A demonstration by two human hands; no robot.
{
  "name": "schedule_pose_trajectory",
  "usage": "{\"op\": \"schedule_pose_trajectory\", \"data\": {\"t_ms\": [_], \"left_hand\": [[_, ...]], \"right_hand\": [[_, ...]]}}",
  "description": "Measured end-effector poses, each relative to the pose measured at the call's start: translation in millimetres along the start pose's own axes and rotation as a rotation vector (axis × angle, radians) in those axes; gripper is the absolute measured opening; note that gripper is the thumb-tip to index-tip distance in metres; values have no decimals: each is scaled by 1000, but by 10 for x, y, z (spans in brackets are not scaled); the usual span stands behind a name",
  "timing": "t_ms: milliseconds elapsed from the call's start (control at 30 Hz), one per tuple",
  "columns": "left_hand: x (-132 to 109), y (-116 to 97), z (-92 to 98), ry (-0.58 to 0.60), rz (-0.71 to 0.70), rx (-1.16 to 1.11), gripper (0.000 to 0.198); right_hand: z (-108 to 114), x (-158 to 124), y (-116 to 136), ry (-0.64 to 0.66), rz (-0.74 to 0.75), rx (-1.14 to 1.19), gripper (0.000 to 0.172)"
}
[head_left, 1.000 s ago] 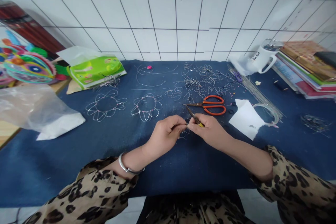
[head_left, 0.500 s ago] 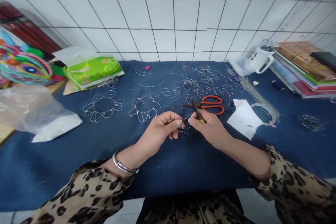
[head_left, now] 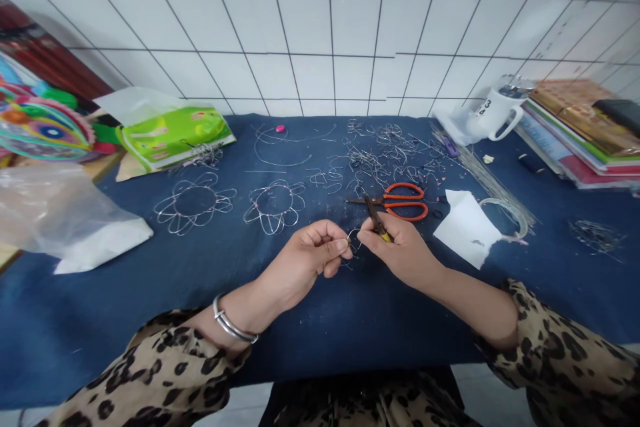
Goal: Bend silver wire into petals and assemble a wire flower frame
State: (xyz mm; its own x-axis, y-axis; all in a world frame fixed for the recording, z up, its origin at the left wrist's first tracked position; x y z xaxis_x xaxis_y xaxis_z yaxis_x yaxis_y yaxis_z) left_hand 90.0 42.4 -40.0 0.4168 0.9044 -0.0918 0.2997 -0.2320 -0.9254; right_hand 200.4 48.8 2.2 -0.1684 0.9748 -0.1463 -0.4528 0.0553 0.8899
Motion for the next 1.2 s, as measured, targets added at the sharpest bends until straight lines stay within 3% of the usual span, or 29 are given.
{"op": "schedule_pose_trajectory", "data": {"t_ms": [333,533,700,867,1200], "left_hand": [[-8,49,-48,64,34,-82,14],[46,-158,52,166,-72,276,14],[93,-449,270,63,-203,549,20],[98,-534,293,22,-259,610,19],[55,-646,382,-72,-361,690,21]], "right_hand": [[-21,-16,37,9,27,-57,15],[0,9,7,25,-14,-26,16],[51,105,-109,69,-87,-79,17],[31,155,-199,119,-123,-213,16],[158,202,-173,-6,-78,-419,15]]}}
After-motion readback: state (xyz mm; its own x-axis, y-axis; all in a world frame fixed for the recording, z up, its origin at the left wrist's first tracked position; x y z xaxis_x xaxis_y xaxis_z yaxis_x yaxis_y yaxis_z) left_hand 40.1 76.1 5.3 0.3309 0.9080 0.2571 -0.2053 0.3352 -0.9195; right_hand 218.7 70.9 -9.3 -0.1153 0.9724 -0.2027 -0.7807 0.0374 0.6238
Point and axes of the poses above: each hand's wrist, its own x-axis towards the middle knuckle, its own z-axis out of the back of the hand, y = z × x, the point moved 10 cm from there along x, towards the middle knuckle, and after that the axes turned 11 degrees about -z, right-handed, at the moved point
